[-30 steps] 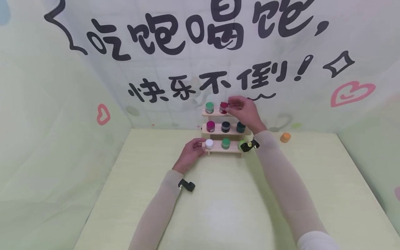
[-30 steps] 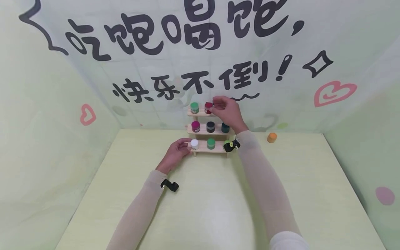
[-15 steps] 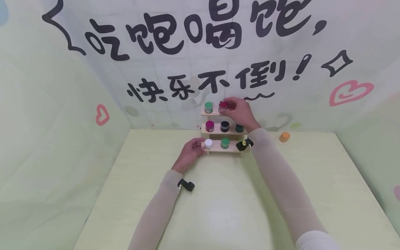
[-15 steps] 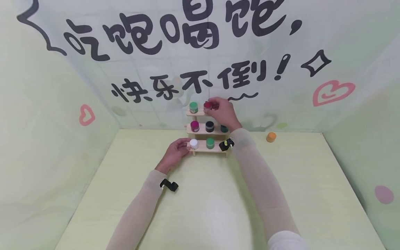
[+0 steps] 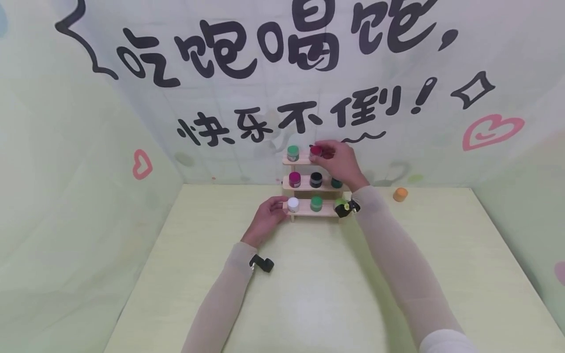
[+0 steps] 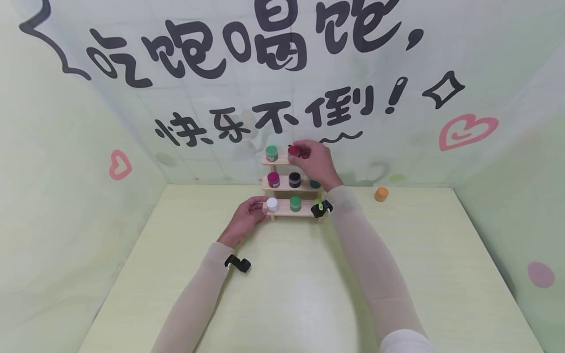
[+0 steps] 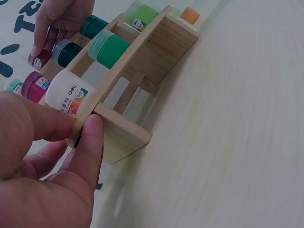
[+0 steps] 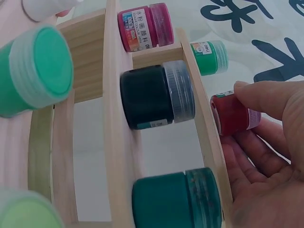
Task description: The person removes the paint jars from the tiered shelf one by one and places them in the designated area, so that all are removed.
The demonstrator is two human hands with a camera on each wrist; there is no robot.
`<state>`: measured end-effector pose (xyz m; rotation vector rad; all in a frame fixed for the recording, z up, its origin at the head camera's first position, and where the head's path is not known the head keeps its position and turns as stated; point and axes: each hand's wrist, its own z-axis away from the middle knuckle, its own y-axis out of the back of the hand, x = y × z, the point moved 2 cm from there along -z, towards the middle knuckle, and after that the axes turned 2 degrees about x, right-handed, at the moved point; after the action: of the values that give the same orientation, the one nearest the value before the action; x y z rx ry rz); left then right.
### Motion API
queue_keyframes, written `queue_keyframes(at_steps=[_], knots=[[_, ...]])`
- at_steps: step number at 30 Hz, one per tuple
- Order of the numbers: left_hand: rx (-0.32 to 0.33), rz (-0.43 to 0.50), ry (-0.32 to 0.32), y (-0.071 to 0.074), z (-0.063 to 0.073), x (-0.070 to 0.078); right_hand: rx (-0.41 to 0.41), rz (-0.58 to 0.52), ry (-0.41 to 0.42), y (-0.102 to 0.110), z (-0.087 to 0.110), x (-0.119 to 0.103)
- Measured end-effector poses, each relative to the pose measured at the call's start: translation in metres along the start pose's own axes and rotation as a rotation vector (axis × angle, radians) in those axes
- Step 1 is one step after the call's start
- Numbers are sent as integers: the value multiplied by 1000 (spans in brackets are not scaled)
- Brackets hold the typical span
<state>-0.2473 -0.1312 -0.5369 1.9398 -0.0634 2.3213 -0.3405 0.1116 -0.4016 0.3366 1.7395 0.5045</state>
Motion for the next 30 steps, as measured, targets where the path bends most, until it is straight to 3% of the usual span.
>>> queue_keyframes(at_steps=[14,30], knots=[[-4,16,-12,-1,3,1,43,-57,62,13,23,6],[6,-15,-19,0,-1,1,56,-125,46,27,38,16]])
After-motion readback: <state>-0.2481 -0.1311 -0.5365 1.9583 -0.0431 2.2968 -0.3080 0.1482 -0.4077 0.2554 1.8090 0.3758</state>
